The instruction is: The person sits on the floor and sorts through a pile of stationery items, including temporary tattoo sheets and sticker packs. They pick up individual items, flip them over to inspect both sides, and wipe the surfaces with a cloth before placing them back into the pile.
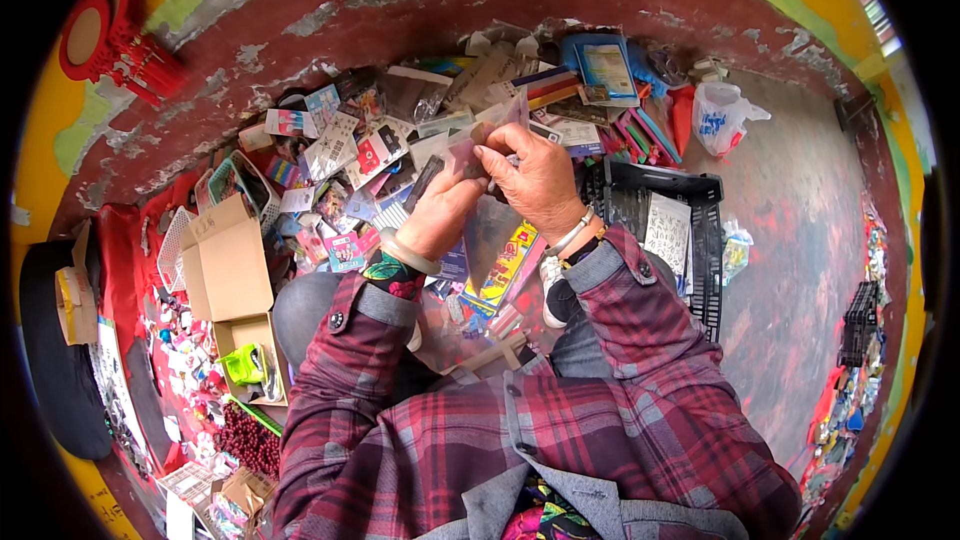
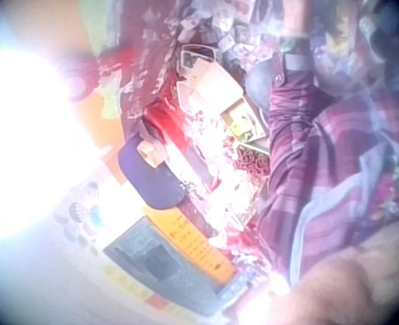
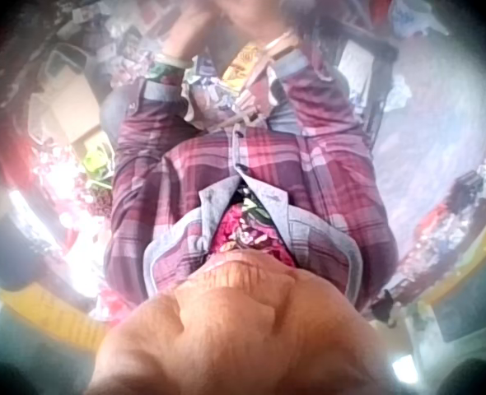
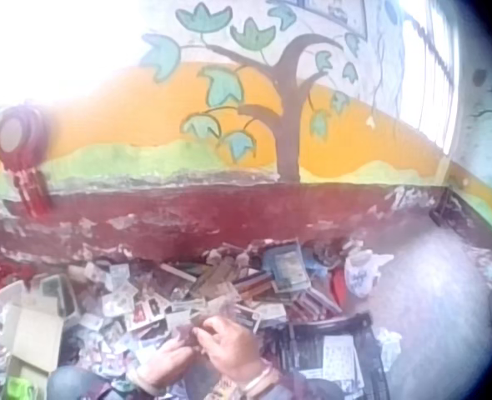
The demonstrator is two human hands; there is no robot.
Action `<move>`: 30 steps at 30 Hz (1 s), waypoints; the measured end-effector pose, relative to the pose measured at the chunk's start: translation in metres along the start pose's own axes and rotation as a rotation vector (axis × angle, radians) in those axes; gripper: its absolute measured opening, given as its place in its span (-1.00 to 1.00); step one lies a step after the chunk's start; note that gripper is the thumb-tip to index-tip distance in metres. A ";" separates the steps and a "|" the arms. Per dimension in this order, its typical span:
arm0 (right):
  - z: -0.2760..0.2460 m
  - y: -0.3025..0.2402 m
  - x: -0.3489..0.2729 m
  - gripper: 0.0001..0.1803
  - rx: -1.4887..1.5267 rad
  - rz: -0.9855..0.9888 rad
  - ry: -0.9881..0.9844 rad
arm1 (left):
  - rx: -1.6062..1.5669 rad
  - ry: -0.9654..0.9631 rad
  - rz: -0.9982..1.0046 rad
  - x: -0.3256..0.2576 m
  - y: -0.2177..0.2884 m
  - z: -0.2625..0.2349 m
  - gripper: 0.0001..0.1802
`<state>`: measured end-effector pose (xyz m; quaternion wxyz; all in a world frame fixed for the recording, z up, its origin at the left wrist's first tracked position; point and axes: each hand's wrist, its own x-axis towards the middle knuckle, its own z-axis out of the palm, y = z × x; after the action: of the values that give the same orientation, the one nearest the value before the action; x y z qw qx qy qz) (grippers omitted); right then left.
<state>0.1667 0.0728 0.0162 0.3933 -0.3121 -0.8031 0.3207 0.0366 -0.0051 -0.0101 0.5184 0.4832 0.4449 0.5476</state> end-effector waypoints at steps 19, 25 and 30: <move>-0.010 0.017 0.007 -0.81 0.318 0.271 -0.218 | -0.667 0.115 -0.265 0.004 -0.004 0.000 -0.61; -0.014 0.014 0.010 -0.81 0.266 0.255 -0.194 | -0.647 0.108 -0.259 0.004 -0.007 -0.003 -0.59; -0.012 0.017 0.010 -0.81 0.269 0.245 -0.151 | -0.631 0.099 -0.248 0.005 -0.006 -0.003 -0.58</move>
<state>0.1758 0.0933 0.0134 0.3280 -0.3275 -0.7363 0.4930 0.0346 0.0002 -0.0157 0.6827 0.2143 0.3333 0.6139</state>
